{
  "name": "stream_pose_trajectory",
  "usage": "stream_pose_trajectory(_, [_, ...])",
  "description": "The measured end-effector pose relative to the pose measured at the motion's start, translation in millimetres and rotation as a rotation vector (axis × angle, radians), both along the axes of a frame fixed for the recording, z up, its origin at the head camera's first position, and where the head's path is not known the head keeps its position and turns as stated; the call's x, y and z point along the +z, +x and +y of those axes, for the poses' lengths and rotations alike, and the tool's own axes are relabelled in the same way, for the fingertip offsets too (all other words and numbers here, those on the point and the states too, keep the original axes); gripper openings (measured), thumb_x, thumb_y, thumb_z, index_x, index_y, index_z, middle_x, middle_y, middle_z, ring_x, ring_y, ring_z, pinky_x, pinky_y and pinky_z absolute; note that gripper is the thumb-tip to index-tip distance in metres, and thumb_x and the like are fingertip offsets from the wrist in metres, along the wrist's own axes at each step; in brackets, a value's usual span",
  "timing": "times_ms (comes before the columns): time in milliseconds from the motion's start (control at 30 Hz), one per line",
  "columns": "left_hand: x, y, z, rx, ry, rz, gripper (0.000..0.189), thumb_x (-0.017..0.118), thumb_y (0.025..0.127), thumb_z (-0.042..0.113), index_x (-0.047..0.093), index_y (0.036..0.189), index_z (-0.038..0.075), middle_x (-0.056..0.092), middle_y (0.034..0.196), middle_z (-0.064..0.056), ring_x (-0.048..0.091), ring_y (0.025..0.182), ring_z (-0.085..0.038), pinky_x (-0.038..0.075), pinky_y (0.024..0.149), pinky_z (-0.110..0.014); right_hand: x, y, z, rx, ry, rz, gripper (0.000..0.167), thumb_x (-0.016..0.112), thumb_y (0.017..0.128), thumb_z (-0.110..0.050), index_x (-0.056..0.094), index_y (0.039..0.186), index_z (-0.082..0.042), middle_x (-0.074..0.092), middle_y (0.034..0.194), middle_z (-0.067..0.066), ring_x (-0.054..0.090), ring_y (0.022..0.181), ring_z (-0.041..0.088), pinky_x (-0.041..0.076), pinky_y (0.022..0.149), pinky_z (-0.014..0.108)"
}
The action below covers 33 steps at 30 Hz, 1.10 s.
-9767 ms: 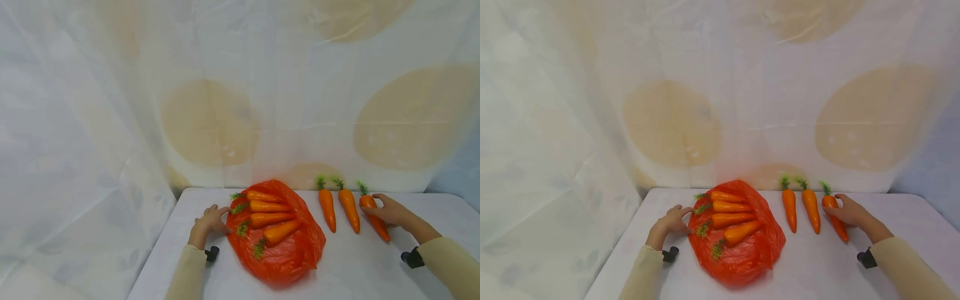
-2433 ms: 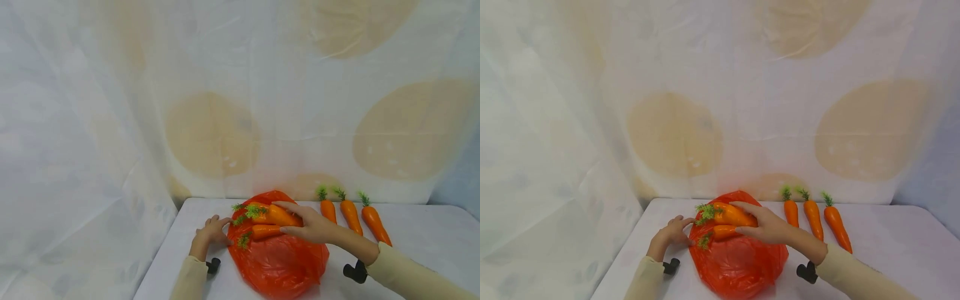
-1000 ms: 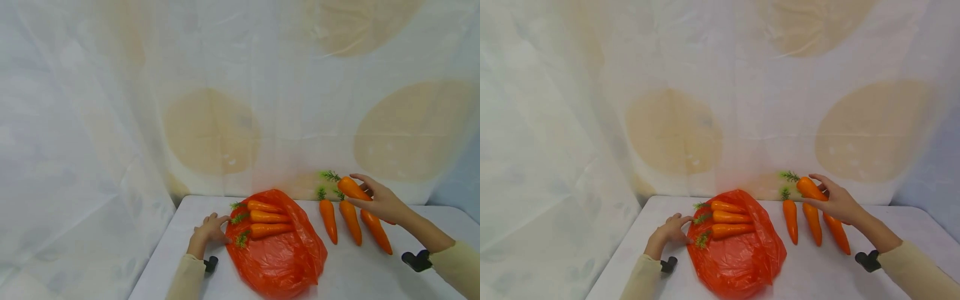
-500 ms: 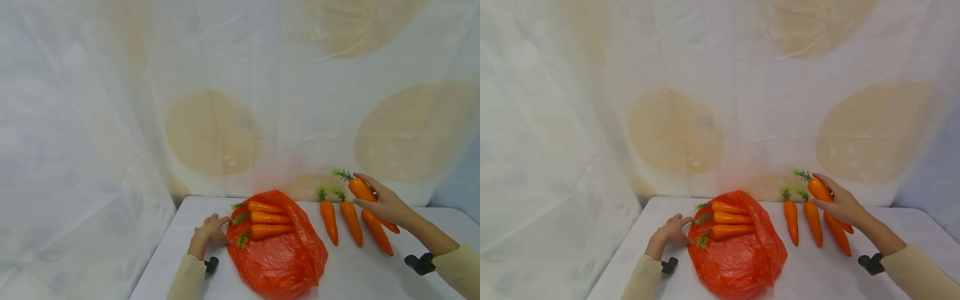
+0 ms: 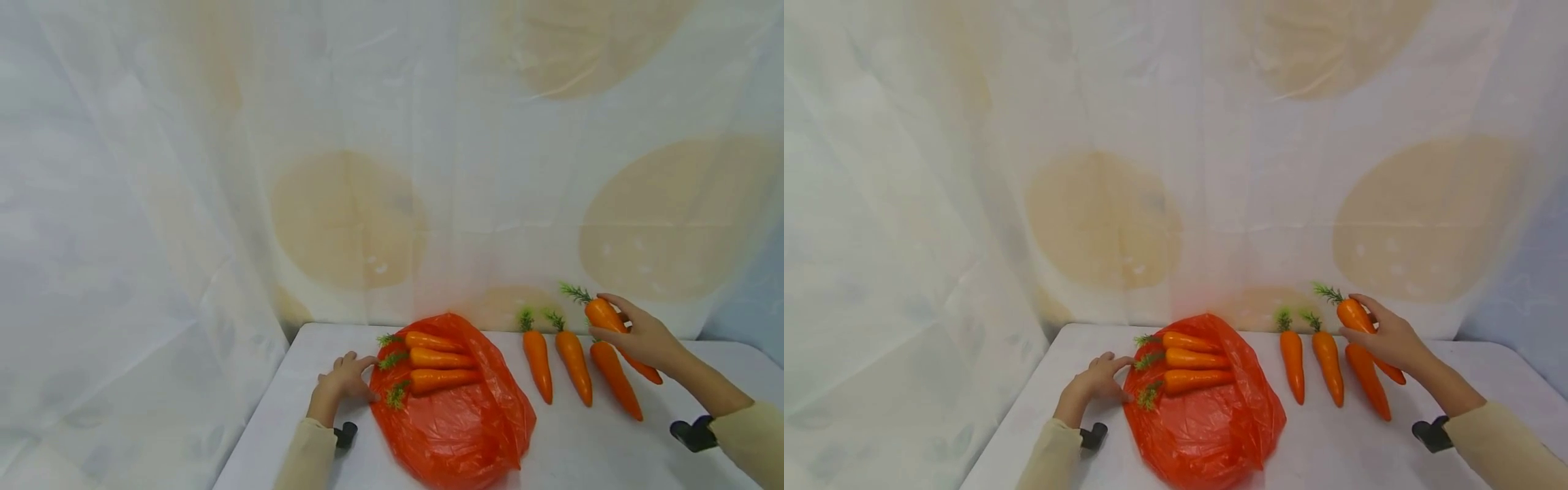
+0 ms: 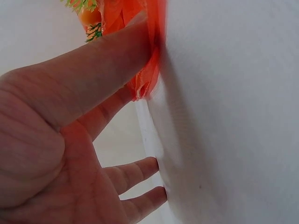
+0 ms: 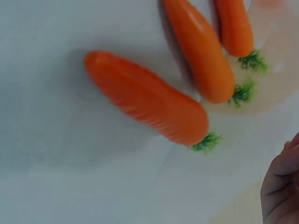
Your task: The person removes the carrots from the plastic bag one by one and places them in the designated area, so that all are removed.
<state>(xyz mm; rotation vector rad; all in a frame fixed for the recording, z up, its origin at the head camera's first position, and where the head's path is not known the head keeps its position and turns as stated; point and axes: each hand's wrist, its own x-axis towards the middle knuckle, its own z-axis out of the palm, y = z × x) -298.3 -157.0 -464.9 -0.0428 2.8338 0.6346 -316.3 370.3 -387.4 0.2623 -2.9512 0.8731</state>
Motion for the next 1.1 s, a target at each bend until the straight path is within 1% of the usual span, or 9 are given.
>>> stream_pose_trajectory(167, [-1.7, 1.0, -0.5, 0.001, -0.007, -0.003, 0.064, 0.084, 0.073, 0.035, 0.06, 0.132, 0.033, 0.037, 0.153, -0.02, 0.03, 0.14, -0.046, 0.02, 0.1, -0.084, -9.1, -2.8, 16.2, -0.042, 0.021, -0.021, 0.086, 0.059, 0.095, -0.052, 0.021, 0.151, 0.002, 0.051, 0.115, 0.039, 0.058, 0.08, 0.027, 0.052, 0.059, 0.032])
stream_pose_trajectory(333, [-1.8, 1.5, -0.5, -0.011, -0.016, 0.008, 0.064, 0.085, 0.073, 0.035, 0.06, 0.131, 0.032, 0.037, 0.152, -0.02, 0.031, 0.139, -0.046, 0.021, 0.099, -0.084, -19.2, -4.2, 33.4, -0.052, 0.018, -0.043, 0.086, 0.058, 0.096, -0.051, 0.022, 0.149, 0.006, 0.05, 0.114, 0.041, 0.057, 0.08, 0.028, 0.052, 0.059, 0.033])
stream_pose_trajectory(500, [1.0, 1.0, 0.0, -0.021, -0.024, 0.025, 0.063, 0.084, 0.073, 0.036, 0.06, 0.13, 0.033, 0.037, 0.152, -0.019, 0.032, 0.138, -0.046, 0.022, 0.098, -0.084, -32.0, -9.1, 47.5, -0.075, 0.015, -0.046, 0.09, 0.056, 0.096, -0.052, 0.016, 0.15, 0.009, 0.052, 0.11, 0.04, 0.057, 0.079, 0.029, 0.053, 0.06, 0.035])
stream_pose_trajectory(633, [2.9, 1.1, 0.1, -0.02, -0.02, 0.029, 0.063, 0.084, 0.073, 0.035, 0.06, 0.13, 0.033, 0.036, 0.152, -0.02, 0.032, 0.138, -0.046, 0.021, 0.097, -0.085, -41.1, -13.2, 52.5, -0.091, 0.019, -0.081, 0.092, 0.054, 0.097, -0.052, 0.013, 0.15, 0.011, 0.048, 0.116, 0.045, 0.058, 0.085, 0.038, 0.056, 0.063, 0.04])
stream_pose_trajectory(733, [4.5, 0.9, 0.2, -0.013, -0.007, 0.024, 0.063, 0.084, 0.073, 0.035, 0.06, 0.131, 0.033, 0.036, 0.153, -0.021, 0.03, 0.139, -0.047, 0.02, 0.098, -0.085, -43.9, -14.8, 53.2, -0.105, 0.039, -0.122, 0.094, 0.053, 0.097, -0.053, 0.011, 0.148, 0.014, 0.039, 0.125, 0.049, 0.056, 0.094, 0.049, 0.057, 0.069, 0.048])
stream_pose_trajectory(800, [4.8, 1.0, 0.5, -0.012, -0.004, 0.019, 0.064, 0.084, 0.074, 0.035, 0.059, 0.132, 0.033, 0.035, 0.153, -0.021, 0.029, 0.14, -0.047, 0.019, 0.099, -0.085, -45.1, -15.2, 55.1, -0.116, 0.051, -0.146, 0.094, 0.051, 0.098, -0.054, 0.01, 0.147, 0.015, 0.036, 0.126, 0.05, 0.054, 0.097, 0.053, 0.056, 0.071, 0.052])
stream_pose_trajectory(967, [3.4, 1.4, 0.9, -0.012, 0.002, 0.015, 0.065, 0.084, 0.074, 0.034, 0.059, 0.133, 0.032, 0.035, 0.153, -0.021, 0.029, 0.14, -0.048, 0.019, 0.099, -0.085, -51.9, -15.9, 62.6, -0.145, 0.077, -0.16, 0.095, 0.051, 0.097, -0.053, 0.011, 0.145, 0.018, 0.033, 0.127, 0.051, 0.051, 0.101, 0.058, 0.054, 0.076, 0.059])
stream_pose_trajectory(1100, [2.2, 1.2, 0.1, -0.012, -0.001, 0.016, 0.065, 0.084, 0.074, 0.034, 0.059, 0.133, 0.032, 0.035, 0.153, -0.021, 0.029, 0.14, -0.047, 0.019, 0.099, -0.085, -60.0, -15.8, 67.0, -0.17, 0.086, -0.207, 0.1, 0.053, 0.095, -0.056, 0.01, 0.143, 0.02, 0.028, 0.131, 0.051, 0.042, 0.108, 0.063, 0.048, 0.085, 0.067])
